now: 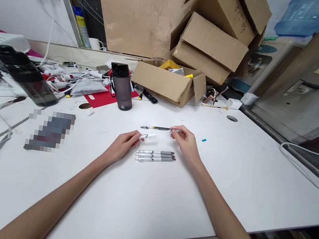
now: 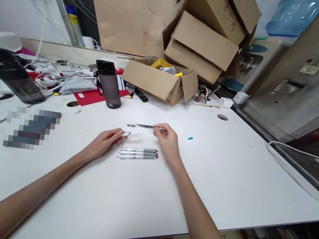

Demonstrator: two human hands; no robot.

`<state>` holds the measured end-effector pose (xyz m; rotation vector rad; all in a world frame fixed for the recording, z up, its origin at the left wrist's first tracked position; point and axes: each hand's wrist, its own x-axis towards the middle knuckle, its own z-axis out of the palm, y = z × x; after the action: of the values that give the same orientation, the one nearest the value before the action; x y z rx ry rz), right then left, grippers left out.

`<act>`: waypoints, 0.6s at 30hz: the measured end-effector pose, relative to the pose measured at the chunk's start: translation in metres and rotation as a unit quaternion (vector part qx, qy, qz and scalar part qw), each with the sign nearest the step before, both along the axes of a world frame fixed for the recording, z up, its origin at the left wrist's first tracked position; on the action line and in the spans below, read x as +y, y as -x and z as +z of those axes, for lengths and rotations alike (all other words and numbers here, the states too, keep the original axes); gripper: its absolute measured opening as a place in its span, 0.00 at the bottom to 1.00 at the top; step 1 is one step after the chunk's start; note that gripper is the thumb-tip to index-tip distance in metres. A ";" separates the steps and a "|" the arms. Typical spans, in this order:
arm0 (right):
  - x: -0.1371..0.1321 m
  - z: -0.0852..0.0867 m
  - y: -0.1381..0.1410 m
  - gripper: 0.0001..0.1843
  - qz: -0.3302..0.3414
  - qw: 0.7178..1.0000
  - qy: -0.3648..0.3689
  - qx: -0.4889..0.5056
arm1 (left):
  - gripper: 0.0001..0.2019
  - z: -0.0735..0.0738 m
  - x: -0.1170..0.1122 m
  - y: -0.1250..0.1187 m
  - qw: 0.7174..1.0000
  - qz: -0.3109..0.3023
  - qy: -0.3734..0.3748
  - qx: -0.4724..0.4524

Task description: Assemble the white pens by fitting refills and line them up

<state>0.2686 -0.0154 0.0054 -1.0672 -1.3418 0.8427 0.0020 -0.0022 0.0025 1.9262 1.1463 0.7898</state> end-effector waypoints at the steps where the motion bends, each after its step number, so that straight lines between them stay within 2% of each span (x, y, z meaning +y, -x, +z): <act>1: 0.000 0.001 0.000 0.15 0.001 1.000 -0.002 -0.001 | 0.23 -0.001 0.000 0.000 1.000 0.000 -0.001 0.001; 18: -0.001 0.003 0.002 0.13 0.002 1.000 0.019 0.010 | 0.23 0.002 -0.001 -0.002 0.999 0.004 -0.014 0.028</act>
<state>0.2665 -0.0164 0.0085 -1.0818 -1.3163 0.8830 0.0038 -0.0028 0.0046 1.9792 1.1831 0.7631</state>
